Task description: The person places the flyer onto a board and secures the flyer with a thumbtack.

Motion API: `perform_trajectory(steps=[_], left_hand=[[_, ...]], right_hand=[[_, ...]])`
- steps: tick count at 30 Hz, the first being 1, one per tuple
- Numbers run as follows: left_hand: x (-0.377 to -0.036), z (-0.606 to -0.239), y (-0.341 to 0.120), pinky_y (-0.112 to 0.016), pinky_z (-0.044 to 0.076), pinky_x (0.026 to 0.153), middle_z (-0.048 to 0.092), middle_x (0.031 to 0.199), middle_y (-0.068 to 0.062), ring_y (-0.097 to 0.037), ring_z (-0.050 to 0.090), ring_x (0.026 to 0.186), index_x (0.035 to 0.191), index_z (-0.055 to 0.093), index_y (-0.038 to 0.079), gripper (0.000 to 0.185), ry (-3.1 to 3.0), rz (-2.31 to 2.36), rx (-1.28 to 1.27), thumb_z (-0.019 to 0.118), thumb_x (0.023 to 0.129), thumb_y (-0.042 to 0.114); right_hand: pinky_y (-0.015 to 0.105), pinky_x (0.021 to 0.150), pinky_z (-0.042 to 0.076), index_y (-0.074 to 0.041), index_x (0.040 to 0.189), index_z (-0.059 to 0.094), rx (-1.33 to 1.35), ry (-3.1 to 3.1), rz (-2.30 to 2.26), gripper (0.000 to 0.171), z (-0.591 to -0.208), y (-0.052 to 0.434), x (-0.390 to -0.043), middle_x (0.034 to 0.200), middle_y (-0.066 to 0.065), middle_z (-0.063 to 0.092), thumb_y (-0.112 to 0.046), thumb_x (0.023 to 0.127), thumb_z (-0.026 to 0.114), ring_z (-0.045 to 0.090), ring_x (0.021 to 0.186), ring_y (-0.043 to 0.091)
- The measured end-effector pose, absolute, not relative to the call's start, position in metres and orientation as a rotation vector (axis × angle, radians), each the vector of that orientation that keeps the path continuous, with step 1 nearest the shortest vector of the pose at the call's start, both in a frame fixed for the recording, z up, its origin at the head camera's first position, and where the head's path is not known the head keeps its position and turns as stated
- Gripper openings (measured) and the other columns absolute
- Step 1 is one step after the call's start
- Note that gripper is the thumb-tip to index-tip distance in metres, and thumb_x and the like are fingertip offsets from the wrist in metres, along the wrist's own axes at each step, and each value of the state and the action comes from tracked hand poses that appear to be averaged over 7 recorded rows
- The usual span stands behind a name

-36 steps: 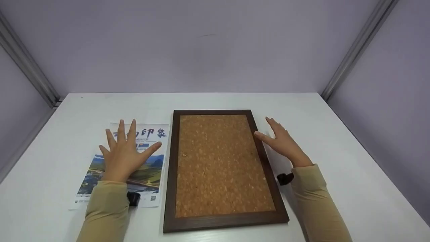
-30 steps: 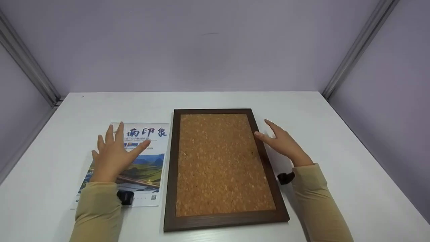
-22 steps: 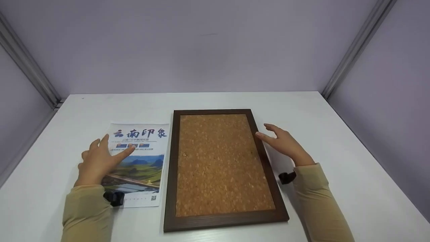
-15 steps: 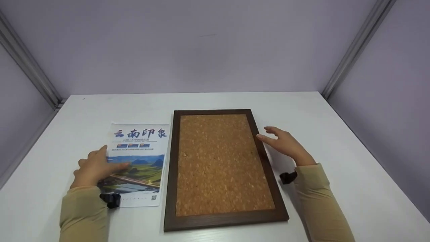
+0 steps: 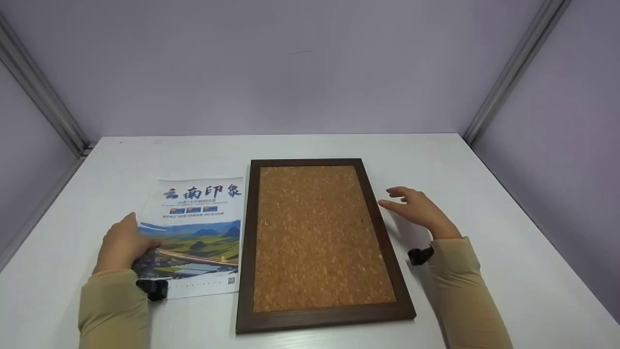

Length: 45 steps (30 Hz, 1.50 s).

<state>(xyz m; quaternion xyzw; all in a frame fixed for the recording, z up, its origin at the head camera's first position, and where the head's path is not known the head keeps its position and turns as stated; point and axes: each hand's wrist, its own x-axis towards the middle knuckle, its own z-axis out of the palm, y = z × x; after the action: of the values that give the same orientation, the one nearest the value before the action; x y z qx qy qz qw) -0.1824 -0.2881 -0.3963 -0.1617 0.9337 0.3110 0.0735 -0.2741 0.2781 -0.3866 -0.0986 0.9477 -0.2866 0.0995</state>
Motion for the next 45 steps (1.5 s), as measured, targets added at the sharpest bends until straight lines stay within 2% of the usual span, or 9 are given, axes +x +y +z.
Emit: perform_trajectory(steps=[6, 11, 19, 23, 27, 30, 34, 41, 45], left_hand=[[-0.177, -0.391, -0.294, -0.061, 0.042, 0.098, 0.039, 0.139, -0.044, -0.056, 0.047, 0.122, 0.144, 0.032, -0.019, 0.062, 2.83, 0.984, -0.565, 0.053, 0.097, 0.016], [-0.175, -0.386, -0.293, -0.057, 0.048, 0.09, 0.048, 0.133, -0.041, -0.052, 0.054, 0.114, 0.141, 0.042, -0.014, 0.055, 2.918, 1.1, -0.637, 0.053, 0.1, 0.019], [-0.173, -0.361, -0.282, -0.054, 0.046, 0.099, 0.047, 0.144, -0.031, -0.045, 0.053, 0.125, 0.15, 0.039, 0.001, 0.057, 2.884, 1.442, -0.838, 0.051, 0.102, 0.03], [-0.174, -0.349, -0.268, -0.045, 0.049, 0.095, 0.051, 0.145, -0.023, -0.038, 0.055, 0.126, 0.151, 0.042, 0.008, 0.056, 2.881, 1.567, -0.874, 0.054, 0.102, 0.033], [-0.176, -0.342, -0.247, -0.023, 0.048, 0.081, 0.057, 0.141, -0.018, -0.032, 0.059, 0.122, 0.148, 0.047, 0.011, 0.053, 2.893, 1.675, -0.839, 0.057, 0.1, 0.033], [-0.179, -0.341, -0.227, -0.016, 0.044, 0.076, 0.059, 0.138, -0.018, -0.031, 0.061, 0.12, 0.147, 0.048, 0.01, 0.052, 2.882, 1.753, -0.735, 0.058, 0.101, 0.03], [-0.179, -0.336, -0.214, -0.013, 0.045, 0.073, 0.06, 0.136, -0.019, -0.03, 0.063, 0.116, 0.145, 0.049, 0.008, 0.05, 2.851, 1.795, -0.639, 0.058, 0.101, 0.029], [-0.176, -0.33, -0.218, -0.014, 0.05, 0.07, 0.062, 0.132, -0.016, -0.004, 0.062, 0.086, 0.143, 0.052, 0.009, 0.049, 2.735, 1.879, -0.722, 0.06, 0.099, 0.03], [-0.173, -0.326, -0.225, -0.015, 0.05, 0.069, 0.064, 0.13, -0.017, -0.002, 0.061, 0.083, 0.142, 0.053, 0.008, 0.046, 2.736, 1.852, -0.765, 0.059, 0.1, 0.027]], right_hand=[[0.06, 0.107, 0.037, 0.001, 0.147, 0.043, -0.255, 2.808, -0.832, 0.072, -0.387, 0.284, -0.275, 0.147, 0.027, 0.047, -0.051, 0.098, 0.055, 0.042, 0.135, 0.05], [0.059, 0.106, 0.038, 0.002, 0.145, 0.045, -0.248, 2.822, -0.825, 0.07, -0.388, 0.286, -0.276, 0.145, 0.027, 0.049, -0.049, 0.098, 0.056, 0.044, 0.133, 0.049], [0.059, 0.106, 0.039, 0.002, 0.143, 0.049, -0.289, 2.829, -0.839, 0.066, -0.39, 0.285, -0.277, 0.143, 0.026, 0.052, -0.046, 0.098, 0.058, 0.047, 0.13, 0.048], [0.058, 0.104, 0.041, 0.0, 0.142, 0.051, -0.307, 2.809, -0.864, 0.064, -0.39, 0.284, -0.277, 0.142, 0.026, 0.052, -0.045, 0.098, 0.06, 0.048, 0.129, 0.047], [0.058, 0.102, 0.043, -0.002, 0.142, 0.051, -0.323, 2.778, -0.881, 0.062, -0.389, 0.285, -0.277, 0.142, 0.025, 0.053, -0.043, 0.097, 0.062, 0.05, 0.128, 0.046], [0.059, 0.102, 0.043, -0.004, 0.143, 0.052, -0.338, 2.759, -0.883, 0.062, -0.389, 0.285, -0.277, 0.142, 0.023, 0.053, -0.042, 0.096, 0.063, 0.05, 0.13, 0.045], [0.059, 0.103, 0.042, -0.007, 0.142, 0.054, -0.394, 2.704, -0.905, 0.06, -0.394, 0.271, -0.282, 0.141, 0.021, 0.055, -0.042, 0.095, 0.065, 0.05, 0.13, 0.044], [0.061, 0.101, 0.042, -0.013, 0.143, 0.054, -0.455, 2.602, -0.939, 0.06, -0.401, 0.242, -0.29, 0.145, 0.018, 0.053, -0.041, 0.092, 0.068, 0.049, 0.13, 0.043], [0.061, 0.102, 0.041, -0.015, 0.144, 0.053, -0.476, 2.54, -0.936, 0.064, -0.404, 0.226, -0.294, 0.149, 0.015, 0.05, -0.041, 0.089, 0.072, 0.046, 0.133, 0.042]])
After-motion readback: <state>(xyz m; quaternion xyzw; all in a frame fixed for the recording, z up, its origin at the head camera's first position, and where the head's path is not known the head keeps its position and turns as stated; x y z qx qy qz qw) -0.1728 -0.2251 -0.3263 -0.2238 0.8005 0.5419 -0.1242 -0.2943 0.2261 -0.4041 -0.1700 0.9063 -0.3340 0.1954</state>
